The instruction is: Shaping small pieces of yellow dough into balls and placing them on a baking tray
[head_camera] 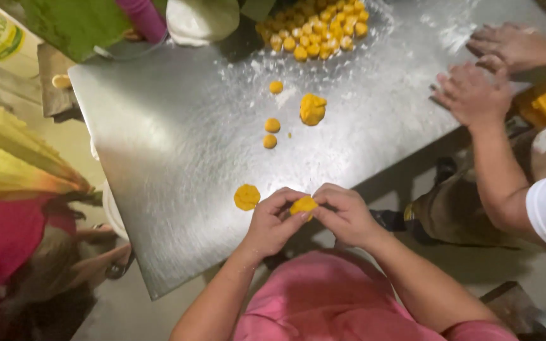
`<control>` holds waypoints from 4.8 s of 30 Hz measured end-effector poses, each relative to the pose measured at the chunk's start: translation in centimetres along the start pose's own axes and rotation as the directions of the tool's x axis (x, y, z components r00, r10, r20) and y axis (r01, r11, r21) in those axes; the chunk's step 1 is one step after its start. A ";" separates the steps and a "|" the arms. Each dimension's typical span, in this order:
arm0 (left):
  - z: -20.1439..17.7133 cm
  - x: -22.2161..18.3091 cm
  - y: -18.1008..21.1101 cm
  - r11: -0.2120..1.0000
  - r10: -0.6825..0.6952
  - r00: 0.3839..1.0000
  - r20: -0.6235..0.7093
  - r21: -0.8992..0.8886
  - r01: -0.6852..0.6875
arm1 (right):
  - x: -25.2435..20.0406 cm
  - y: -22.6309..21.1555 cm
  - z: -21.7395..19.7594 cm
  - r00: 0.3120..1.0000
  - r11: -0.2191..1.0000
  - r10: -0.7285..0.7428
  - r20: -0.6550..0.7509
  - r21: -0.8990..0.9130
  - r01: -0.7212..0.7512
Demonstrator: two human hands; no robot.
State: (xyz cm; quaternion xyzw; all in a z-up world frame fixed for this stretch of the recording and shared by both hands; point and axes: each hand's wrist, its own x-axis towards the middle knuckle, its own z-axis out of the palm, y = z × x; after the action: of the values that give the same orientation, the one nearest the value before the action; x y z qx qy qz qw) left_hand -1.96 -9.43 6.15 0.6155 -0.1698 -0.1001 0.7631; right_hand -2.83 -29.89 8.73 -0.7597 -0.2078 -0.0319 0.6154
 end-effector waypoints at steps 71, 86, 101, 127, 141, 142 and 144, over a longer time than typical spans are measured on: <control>-2.3 3.2 -1.2 0.975 -0.154 0.900 -0.407 -0.210 0.072 | 9.0 1.7 -0.2 0.945 0.934 0.186 0.269 0.251 -0.255; 4.7 1.9 -4.3 0.957 -0.070 0.583 -0.809 -0.219 -0.189 | 9.9 9.4 -1.5 0.734 0.896 0.295 0.612 0.091 -0.435; -13.3 -10.2 -1.3 0.919 0.196 0.474 -0.859 0.329 0.216 | 11.0 8.7 7.9 0.784 0.720 0.387 0.485 -0.691 0.072; -33.0 10.8 -6.1 0.718 -0.009 0.846 -0.533 0.586 0.376 | 29.9 18.9 19.0 0.948 0.879 0.319 -0.012 -0.369 -0.301; -29.9 8.6 -5.8 0.150 0.329 0.929 -0.170 0.981 0.126 | 23.0 14.8 5.7 0.973 0.692 0.207 -0.102 -0.687 -0.220; -27.8 9.2 -5.7 0.153 0.327 0.933 -0.153 0.982 0.107 | 21.2 15.2 3.8 0.970 0.686 0.209 -0.121 -0.689 -0.234; -23.4 10.0 -5.3 0.210 0.329 0.944 0.002 0.975 -0.075 | 17.5 15.8 0.1 0.940 0.652 0.224 -0.257 -0.678 -0.340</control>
State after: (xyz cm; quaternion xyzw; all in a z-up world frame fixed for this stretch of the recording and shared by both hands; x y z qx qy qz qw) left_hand 16.46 6.97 -1.98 0.9316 -0.1942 0.1909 0.2408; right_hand 18.68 -27.39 -0.52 -0.9561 -0.0113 -0.0708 0.2841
